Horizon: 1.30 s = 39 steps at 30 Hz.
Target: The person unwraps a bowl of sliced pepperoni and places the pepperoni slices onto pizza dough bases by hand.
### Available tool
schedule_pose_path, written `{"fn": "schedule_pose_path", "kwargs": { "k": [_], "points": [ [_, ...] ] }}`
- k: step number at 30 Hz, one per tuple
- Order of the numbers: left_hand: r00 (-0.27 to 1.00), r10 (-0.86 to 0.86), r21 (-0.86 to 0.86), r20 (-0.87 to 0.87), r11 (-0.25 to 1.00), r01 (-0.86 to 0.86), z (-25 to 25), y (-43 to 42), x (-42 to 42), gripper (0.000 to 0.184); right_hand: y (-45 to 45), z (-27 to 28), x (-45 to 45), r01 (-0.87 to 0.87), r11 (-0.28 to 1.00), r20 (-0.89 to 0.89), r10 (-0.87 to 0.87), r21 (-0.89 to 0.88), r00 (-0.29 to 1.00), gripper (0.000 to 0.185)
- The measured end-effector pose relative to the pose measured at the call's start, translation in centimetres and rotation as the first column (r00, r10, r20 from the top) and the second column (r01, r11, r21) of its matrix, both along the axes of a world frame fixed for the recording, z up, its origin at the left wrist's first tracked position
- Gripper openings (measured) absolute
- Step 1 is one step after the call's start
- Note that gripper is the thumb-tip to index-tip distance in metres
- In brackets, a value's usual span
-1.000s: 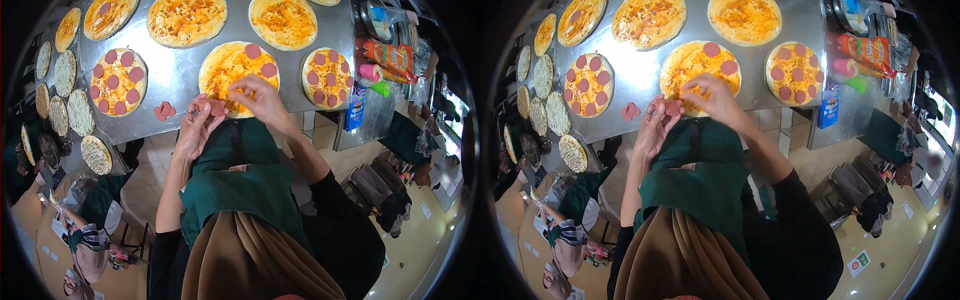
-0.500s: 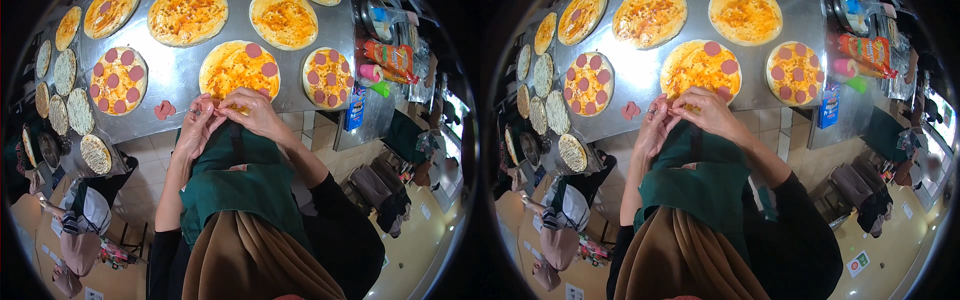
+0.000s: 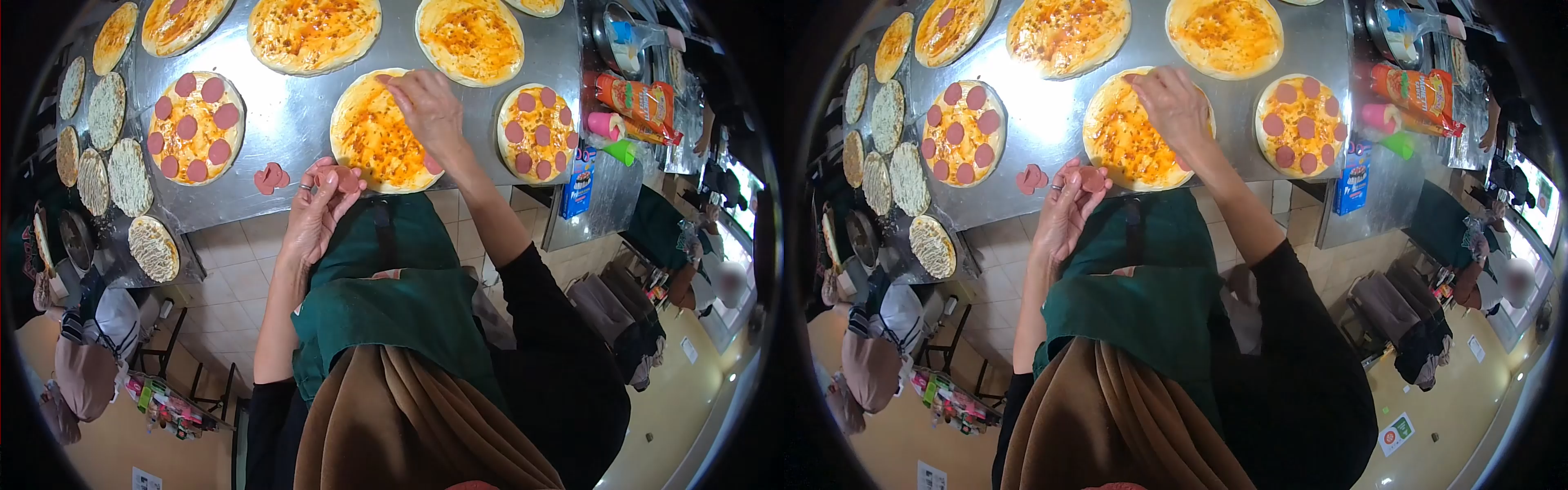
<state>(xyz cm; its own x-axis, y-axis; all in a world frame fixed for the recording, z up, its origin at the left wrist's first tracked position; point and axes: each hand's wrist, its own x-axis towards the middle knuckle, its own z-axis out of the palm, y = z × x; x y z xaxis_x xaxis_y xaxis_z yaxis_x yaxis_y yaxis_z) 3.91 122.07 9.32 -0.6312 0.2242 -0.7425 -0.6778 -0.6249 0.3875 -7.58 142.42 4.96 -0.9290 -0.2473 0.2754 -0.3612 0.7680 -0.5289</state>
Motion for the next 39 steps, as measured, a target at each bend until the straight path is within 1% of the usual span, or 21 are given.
{"fn": "schedule_pose_path", "kwargs": {
  "k": [1, 4, 7, 10, 13, 16, 19, 22, 25, 28, 31, 34, 37, 39],
  "points": [
    [1.0, 0.007, 0.0, 0.001, 1.0, -0.007, 0.0, 0.0, 0.0, 0.041, -0.2, -0.6, 0.2, -0.032, 0.999, -0.019, 0.033, 0.038, 0.999, 0.017],
    [0.998, 0.062, 0.041, 0.012, 0.997, -0.063, -0.1, -0.3, 0.1, 0.044, -0.7, -1.1, 1.7, -0.069, 0.994, 0.051, 0.065, 0.084, 0.997, 0.02],
    [0.997, 0.075, 0.044, 0.019, 0.996, -0.075, 0.0, -0.5, 0.0, 0.045, -0.8, -0.2, 2.6, -0.048, 0.999, 0.133, 0.046, 0.017, 0.99, 0.021],
    [0.996, 0.085, 0.058, 0.026, 0.995, -0.087, -0.1, -0.6, -0.1, 0.045, -1.0, 1.2, 3.5, -0.001, 0.963, 0.424, 0.119, -0.268, 0.898, 0.021],
    [0.997, 0.074, 0.084, 0.016, 0.994, -0.075, 0.3, -0.4, -0.4, 0.044, -1.5, 4.3, 4.1, 0.031, 0.901, 0.68, 0.304, -0.433, 0.667, 0.018],
    [0.996, 0.081, 0.048, 0.028, 0.995, -0.082, 0.3, -0.3, -0.4, 0.043, -2.1, 5.7, 5.0, -0.159, 0.825, 0.537, 0.486, -0.543, 0.69, 0.018],
    [0.999, 0.042, 0.061, 0.03, 0.997, -0.044, 0.7, -0.2, -0.6, 0.042, -2.1, 6.1, 5.3, -0.193, 0.847, 0.527, 0.469, -0.495, 0.708, 0.018],
    [0.999, 0.042, 0.067, 0.026, 0.997, -0.043, 0.4, -0.2, -0.4, 0.042, -1.9, 5.9, 5.4, -0.213, 0.844, 0.502, 0.476, -0.493, 0.722, 0.019],
    [0.998, 0.047, 0.072, 0.041, 0.996, -0.05, 0.6, 0.0, -0.4, 0.041, -1.7, 6.0, 5.9, -0.269, 0.85, 0.444, 0.477, -0.453, 0.758, 0.02],
    [0.996, 0.074, 0.075, 0.04, 0.994, -0.077, 0.3, 0.2, -0.3, 0.04, -1.8, 5.9, 6.4, -0.329, 0.864, 0.359, 0.466, -0.381, 0.809, 0.021],
    [0.994, 0.093, 0.057, 0.049, 0.994, -0.096, 0.1, 0.3, -0.2, 0.039, -1.9, 6.0, 7.1, -0.37, 0.894, 0.251, 0.43, -0.252, 0.867, 0.021],
    [0.994, 0.099, 0.054, 0.053, 0.993, -0.102, -0.1, 0.3, -0.1, 0.039, -2.0, 5.8, 7.2, -0.374, 0.896, 0.244, 0.428, -0.238, 0.87, 0.018],
    [0.991, 0.114, 0.064, 0.064, 0.991, -0.118, -0.1, 0.2, 0.1, 0.04, -1.9, 4.7, 6.3, -0.282, 0.858, 0.338, 0.442, -0.428, 0.831, 0.016],
    [0.993, 0.104, 0.064, 0.054, 0.992, -0.107, -0.1, 0.0, 0.1, 0.04, -1.6, 4.1, 5.2, -0.232, 0.864, 0.369, 0.413, -0.446, 0.832, 0.013]
  ]
}}
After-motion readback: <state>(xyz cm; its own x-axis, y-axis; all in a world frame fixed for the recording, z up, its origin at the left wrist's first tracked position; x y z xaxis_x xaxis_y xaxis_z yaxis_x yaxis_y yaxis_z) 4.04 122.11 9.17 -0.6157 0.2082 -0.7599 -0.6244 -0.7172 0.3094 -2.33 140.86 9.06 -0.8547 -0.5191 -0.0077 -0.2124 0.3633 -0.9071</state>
